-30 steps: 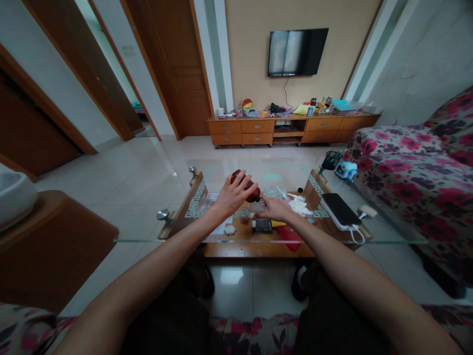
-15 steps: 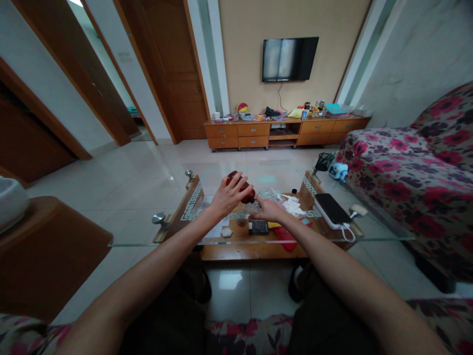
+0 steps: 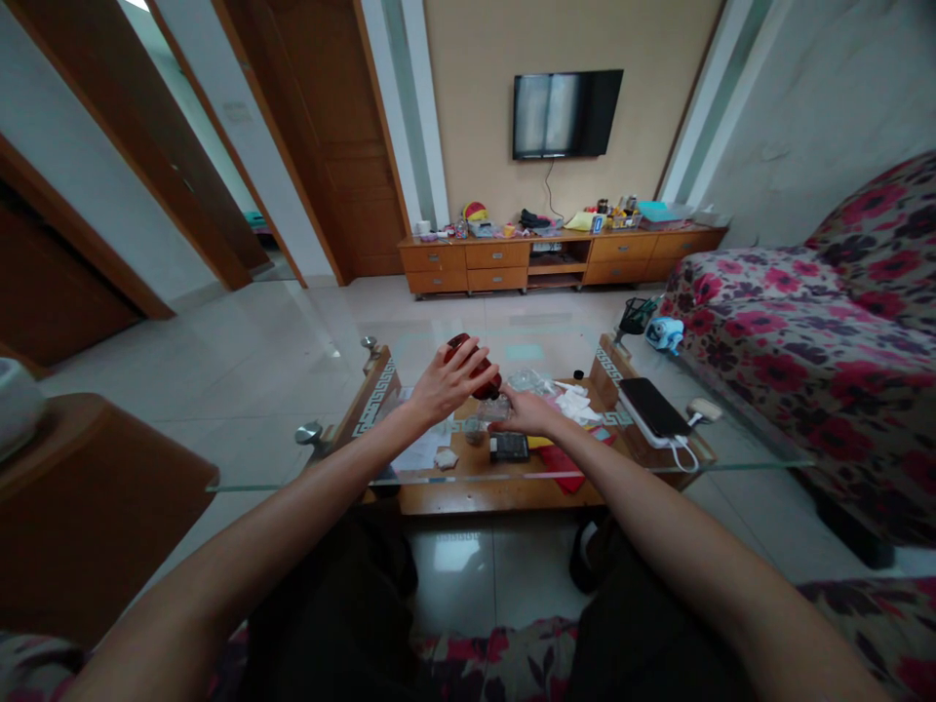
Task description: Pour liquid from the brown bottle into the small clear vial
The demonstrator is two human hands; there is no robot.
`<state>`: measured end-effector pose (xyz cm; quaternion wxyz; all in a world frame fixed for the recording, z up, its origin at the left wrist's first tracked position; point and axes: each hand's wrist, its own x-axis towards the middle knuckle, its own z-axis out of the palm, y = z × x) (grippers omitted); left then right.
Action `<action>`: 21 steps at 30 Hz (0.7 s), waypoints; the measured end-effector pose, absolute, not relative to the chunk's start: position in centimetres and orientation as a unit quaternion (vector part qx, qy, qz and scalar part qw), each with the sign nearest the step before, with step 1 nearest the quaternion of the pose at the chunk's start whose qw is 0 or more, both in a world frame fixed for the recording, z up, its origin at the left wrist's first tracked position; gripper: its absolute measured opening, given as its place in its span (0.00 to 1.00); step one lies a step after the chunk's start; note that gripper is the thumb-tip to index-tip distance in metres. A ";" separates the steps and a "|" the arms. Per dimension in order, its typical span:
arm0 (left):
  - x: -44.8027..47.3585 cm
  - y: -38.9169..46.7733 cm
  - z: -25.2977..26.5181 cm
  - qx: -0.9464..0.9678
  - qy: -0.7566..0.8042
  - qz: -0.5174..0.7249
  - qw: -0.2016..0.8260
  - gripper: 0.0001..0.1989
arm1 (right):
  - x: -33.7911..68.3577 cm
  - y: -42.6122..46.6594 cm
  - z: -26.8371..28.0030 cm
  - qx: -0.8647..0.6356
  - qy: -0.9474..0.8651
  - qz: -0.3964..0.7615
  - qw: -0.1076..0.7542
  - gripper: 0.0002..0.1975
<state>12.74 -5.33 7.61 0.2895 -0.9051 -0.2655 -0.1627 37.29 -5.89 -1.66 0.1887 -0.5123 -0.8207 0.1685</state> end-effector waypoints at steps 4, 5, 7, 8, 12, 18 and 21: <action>12.6 -5.1 7.6 -0.902 -0.252 -0.165 0.310 0.28 | 37.2 -5.8 -1.8 -0.516 -0.818 0.170 0.189 0.51; 12.6 -5.0 7.6 -0.901 -0.248 -0.164 0.314 0.28 | 37.2 -5.8 -1.8 -0.517 -0.818 0.169 0.188 0.51; 12.7 -5.0 7.8 -0.902 -0.238 -0.157 0.325 0.28 | 37.2 -5.8 -1.8 -0.520 -0.817 0.167 0.187 0.51; 12.8 -5.0 8.0 -0.902 -0.231 -0.152 0.332 0.28 | 37.2 -5.8 -1.8 -0.520 -0.817 0.166 0.187 0.51; 13.1 -4.9 8.6 -0.898 -0.209 -0.130 0.364 0.27 | 37.1 -5.8 -1.8 -0.525 -0.815 0.165 0.184 0.50; 13.7 -5.2 9.6 -0.893 -0.177 -0.112 0.399 0.25 | 37.0 -5.9 -1.5 -0.520 -0.817 0.163 0.189 0.46; 14.1 -5.3 9.9 -0.896 -0.163 -0.112 0.397 0.24 | 36.9 -5.9 -1.6 -0.519 -0.816 0.164 0.192 0.44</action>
